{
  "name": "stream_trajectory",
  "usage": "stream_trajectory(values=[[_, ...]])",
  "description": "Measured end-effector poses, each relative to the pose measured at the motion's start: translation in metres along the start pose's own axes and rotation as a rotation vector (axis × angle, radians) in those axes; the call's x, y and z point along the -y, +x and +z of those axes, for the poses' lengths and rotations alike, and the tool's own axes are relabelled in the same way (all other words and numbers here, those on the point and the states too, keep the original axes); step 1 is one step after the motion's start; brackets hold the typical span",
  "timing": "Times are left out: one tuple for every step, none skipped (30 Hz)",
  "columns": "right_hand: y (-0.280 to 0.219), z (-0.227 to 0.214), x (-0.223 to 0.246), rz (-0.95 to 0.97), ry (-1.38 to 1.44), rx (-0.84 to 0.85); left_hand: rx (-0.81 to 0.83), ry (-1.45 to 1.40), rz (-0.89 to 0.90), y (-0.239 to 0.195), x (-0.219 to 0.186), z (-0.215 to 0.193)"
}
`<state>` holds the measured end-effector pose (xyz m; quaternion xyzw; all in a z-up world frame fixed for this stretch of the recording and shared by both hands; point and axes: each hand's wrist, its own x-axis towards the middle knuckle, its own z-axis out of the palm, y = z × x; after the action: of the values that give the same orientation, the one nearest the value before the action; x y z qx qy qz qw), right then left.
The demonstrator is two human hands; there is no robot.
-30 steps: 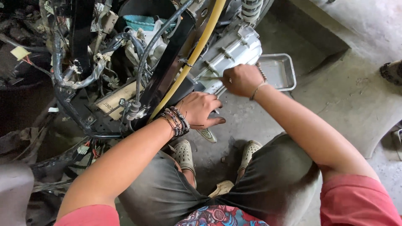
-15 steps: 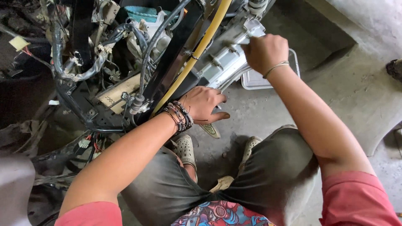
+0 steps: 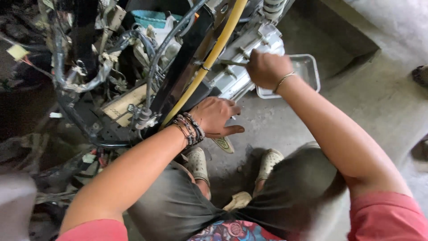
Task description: The person sits on the floor and uses a screwdriver to loosen and remove bolts from a silver metal casing on a motorcycle engine. They place the removed bolts into a small metal tray positioned on the floor. The person then uses their hands to detach and remove the casing from the engine.
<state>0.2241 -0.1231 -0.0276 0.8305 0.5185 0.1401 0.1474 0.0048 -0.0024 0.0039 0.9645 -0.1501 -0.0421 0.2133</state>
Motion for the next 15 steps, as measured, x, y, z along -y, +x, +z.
stream_trajectory(values=[[0.003,0.026,0.012,-0.322,-0.195,-0.353,0.005,0.031,0.0,-0.001,0.0,-0.009],[0.013,0.026,0.011,-0.313,-0.193,-0.368,0.007,0.048,-0.002,0.0,0.002,-0.01],[0.019,0.026,0.012,-0.217,-0.158,-0.283,0.006,0.042,-0.015,-0.001,0.001,-0.008],[0.024,0.026,0.013,-0.121,-0.123,-0.198,0.005,0.036,-0.027,-0.003,-0.001,-0.006],[0.028,0.026,0.011,-0.12,-0.126,-0.201,0.002,0.039,-0.026,-0.003,0.001,-0.002],[0.032,0.026,0.008,0.031,-0.081,-0.069,-0.003,0.06,-0.032,-0.003,0.004,0.001],[0.035,0.026,0.002,0.183,-0.039,0.066,-0.011,0.076,-0.035,-0.001,0.005,0.006],[0.024,0.025,0.026,0.185,-0.045,0.066,-0.015,0.076,-0.03,0.0,0.003,0.014],[0.022,0.021,0.048,0.168,0.071,-0.065,0.029,0.054,-0.079,0.002,0.006,0.016],[0.021,0.017,0.07,0.147,0.186,-0.196,0.073,0.031,-0.127,0.004,0.008,0.019],[0.031,0.027,0.06,0.145,0.19,-0.215,0.068,0.048,-0.135,0.003,0.008,0.012],[0.04,0.038,0.051,0.162,0.163,-0.29,0.055,0.052,-0.125,0.003,0.008,0.007],[0.038,0.053,0.045,0.182,0.138,-0.34,0.053,0.034,-0.111,0.001,0.002,0.008],[0.039,0.046,0.042,0.181,0.144,-0.335,0.059,0.031,-0.113,-0.004,0.001,0.008],[0.043,0.036,0.031,0.2,0.071,-0.188,0.057,0.029,-0.1,-0.004,-0.001,0.003]])
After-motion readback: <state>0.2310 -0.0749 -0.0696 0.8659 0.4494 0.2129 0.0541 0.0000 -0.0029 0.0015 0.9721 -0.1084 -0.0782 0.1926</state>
